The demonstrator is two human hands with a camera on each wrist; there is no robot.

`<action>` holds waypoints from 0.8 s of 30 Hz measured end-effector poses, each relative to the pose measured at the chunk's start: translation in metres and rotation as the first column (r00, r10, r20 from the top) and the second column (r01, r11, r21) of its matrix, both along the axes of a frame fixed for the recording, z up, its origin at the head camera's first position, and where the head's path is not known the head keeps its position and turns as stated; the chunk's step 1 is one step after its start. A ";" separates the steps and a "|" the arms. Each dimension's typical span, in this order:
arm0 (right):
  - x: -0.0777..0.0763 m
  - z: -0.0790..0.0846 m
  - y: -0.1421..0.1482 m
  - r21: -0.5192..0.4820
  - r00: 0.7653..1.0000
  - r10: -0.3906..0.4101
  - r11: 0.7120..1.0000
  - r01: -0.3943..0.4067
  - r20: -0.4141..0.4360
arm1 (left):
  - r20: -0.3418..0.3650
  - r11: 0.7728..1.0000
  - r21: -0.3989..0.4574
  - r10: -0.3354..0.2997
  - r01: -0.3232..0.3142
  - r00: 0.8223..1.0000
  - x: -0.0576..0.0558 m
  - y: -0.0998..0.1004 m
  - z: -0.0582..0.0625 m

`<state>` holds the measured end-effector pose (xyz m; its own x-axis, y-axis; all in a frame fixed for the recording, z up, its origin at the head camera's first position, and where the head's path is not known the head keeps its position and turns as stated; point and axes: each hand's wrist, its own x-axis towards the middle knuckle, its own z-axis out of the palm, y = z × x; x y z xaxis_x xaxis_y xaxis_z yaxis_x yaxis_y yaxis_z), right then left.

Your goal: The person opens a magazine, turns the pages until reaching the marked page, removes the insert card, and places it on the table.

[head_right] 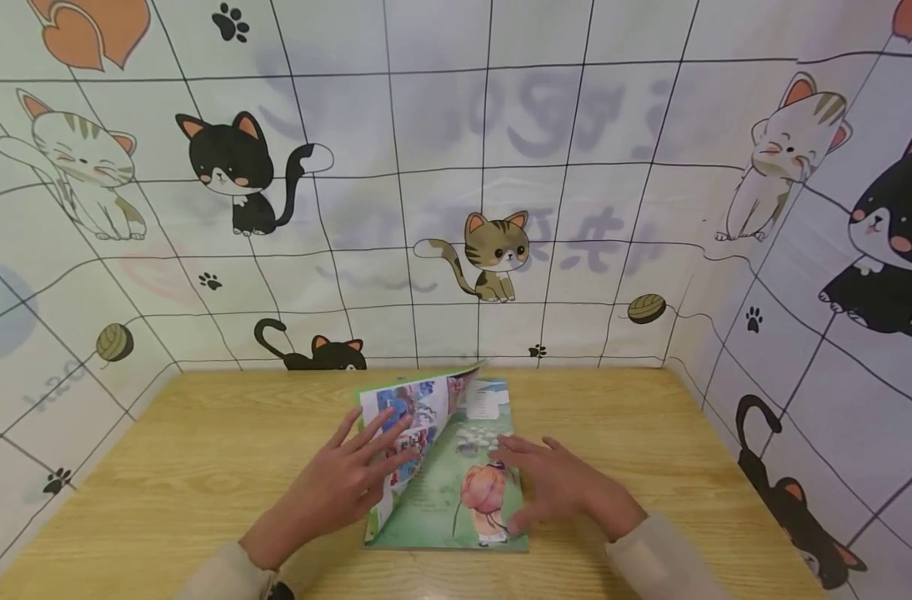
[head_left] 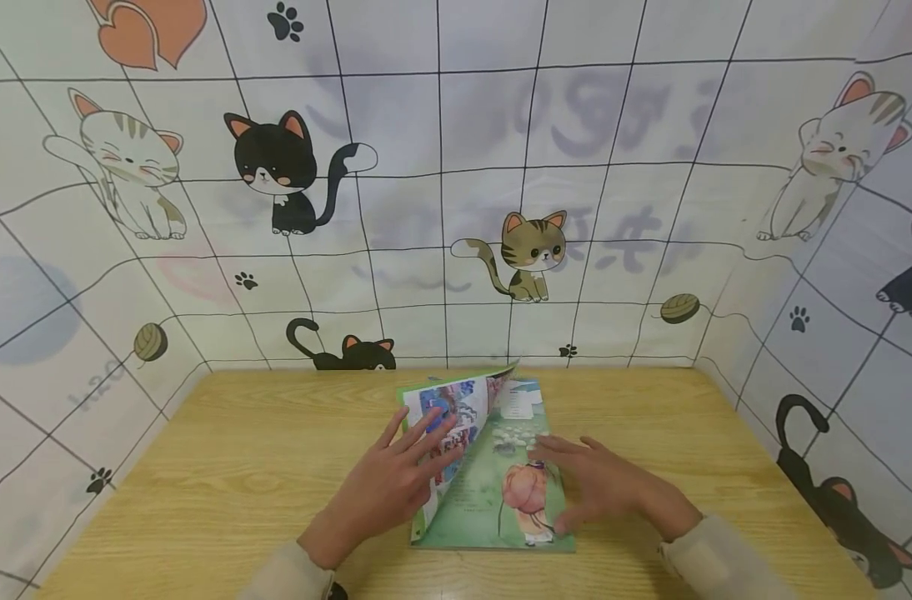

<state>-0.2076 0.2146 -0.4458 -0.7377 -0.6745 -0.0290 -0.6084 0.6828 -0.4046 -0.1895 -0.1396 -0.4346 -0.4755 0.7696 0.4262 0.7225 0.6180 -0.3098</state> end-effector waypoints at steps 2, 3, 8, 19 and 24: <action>-0.001 -0.001 -0.001 0.011 0.999 0.018 1.000 -0.019 0.049 | 0.067 0.999 -0.042 0.017 -0.014 0.998 0.001 -0.002 0.002; -0.001 -0.002 -0.001 0.013 0.998 0.022 1.000 -0.023 0.066 | 0.100 0.998 -0.059 0.026 -0.020 0.995 0.001 -0.002 0.004; -0.001 -0.004 -0.001 0.003 0.996 0.038 0.999 -0.039 0.084 | 0.236 0.998 -0.048 0.046 -0.035 0.971 0.003 -0.003 0.008; 0.000 -0.004 -0.002 0.017 0.998 0.041 0.999 -0.042 0.046 | 0.353 0.989 0.114 0.052 -0.098 0.934 0.001 -0.002 -0.001; 0.000 -0.004 -0.004 0.038 0.999 0.028 0.999 -0.029 0.040 | 0.429 0.985 0.101 0.087 -0.143 0.899 0.004 -0.004 -0.007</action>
